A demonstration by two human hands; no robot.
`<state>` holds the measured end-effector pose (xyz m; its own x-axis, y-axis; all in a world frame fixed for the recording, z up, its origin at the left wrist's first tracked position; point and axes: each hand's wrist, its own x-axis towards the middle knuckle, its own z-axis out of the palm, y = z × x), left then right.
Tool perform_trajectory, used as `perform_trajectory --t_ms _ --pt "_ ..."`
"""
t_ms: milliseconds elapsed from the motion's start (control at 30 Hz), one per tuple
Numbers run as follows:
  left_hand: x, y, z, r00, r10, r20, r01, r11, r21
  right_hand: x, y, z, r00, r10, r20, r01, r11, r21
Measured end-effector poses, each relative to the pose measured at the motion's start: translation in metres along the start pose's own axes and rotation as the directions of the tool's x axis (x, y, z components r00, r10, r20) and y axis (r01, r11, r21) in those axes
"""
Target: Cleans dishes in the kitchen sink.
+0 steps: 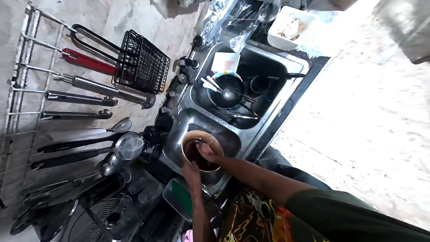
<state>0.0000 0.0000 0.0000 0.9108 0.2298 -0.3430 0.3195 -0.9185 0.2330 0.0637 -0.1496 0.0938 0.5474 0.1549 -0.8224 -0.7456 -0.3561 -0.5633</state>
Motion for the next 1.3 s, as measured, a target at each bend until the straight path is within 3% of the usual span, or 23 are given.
perform_trajectory --t_ms 200,333,433,467,500,533,633,767,833,900,967,1033,1167,1300 --pt "0.007 -0.063 0.066 0.993 -0.113 -0.044 0.092 0.941 -0.325 0.0 -0.003 -0.008 0.996 -0.067 0.051 0.043 0.924 0.379" --pt "0.013 -0.085 0.093 0.981 -0.183 -0.063 0.137 0.884 -0.446 -0.005 -0.01 -0.013 0.995 -0.02 0.101 -0.029 0.885 0.464" --pt "0.021 -0.096 0.107 0.966 -0.258 -0.011 0.244 0.924 -0.293 0.026 -0.005 -0.002 0.989 0.074 0.128 -0.132 0.827 0.546" --pt "0.023 -0.096 0.108 0.962 -0.273 0.003 0.266 0.935 -0.236 0.06 0.018 0.009 0.988 -0.021 0.155 -0.082 0.775 0.626" --pt "0.025 -0.093 0.108 0.959 -0.284 0.016 0.282 0.942 -0.181 0.118 0.066 0.026 0.92 -0.356 0.163 0.132 0.674 0.727" --pt "0.029 -0.09 0.108 0.954 -0.297 0.042 0.3 0.945 -0.133 0.156 0.082 0.042 0.895 -0.409 0.179 0.118 0.603 0.789" --pt "0.041 -0.086 0.112 0.933 -0.315 0.176 0.321 0.947 -0.004 0.186 0.071 0.061 0.911 -0.335 0.242 -0.058 0.477 0.877" --pt "0.055 -0.085 0.104 0.911 -0.309 0.275 0.317 0.948 0.018 0.185 0.045 0.068 0.907 -0.343 0.246 -0.132 0.323 0.937" --pt "0.056 -0.075 0.082 0.95 -0.257 0.177 0.256 0.966 0.028 0.181 0.033 0.067 0.896 -0.376 0.236 -0.11 0.328 0.938" --pt "0.06 -0.062 0.05 0.991 -0.111 -0.074 0.111 0.994 -0.001 0.176 0.021 0.064 0.898 -0.373 0.235 -0.096 0.353 0.931" --pt "0.072 -0.053 0.015 0.957 0.076 -0.281 -0.089 0.995 -0.035 0.179 0.013 0.064 0.89 -0.38 0.253 -0.097 0.384 0.918" --pt "0.086 -0.045 -0.014 0.903 0.193 -0.384 -0.216 0.976 -0.016 0.182 0.005 0.065 0.891 -0.374 0.256 -0.094 0.399 0.912" --pt "0.113 -0.035 -0.043 0.846 0.288 -0.448 -0.27 0.957 0.106 0.171 -0.017 0.064 0.902 -0.36 0.238 -0.072 0.419 0.905" --pt "0.134 -0.033 -0.051 0.884 0.268 -0.382 -0.214 0.96 0.18 0.175 -0.028 0.071 0.904 -0.366 0.223 -0.04 0.445 0.895"
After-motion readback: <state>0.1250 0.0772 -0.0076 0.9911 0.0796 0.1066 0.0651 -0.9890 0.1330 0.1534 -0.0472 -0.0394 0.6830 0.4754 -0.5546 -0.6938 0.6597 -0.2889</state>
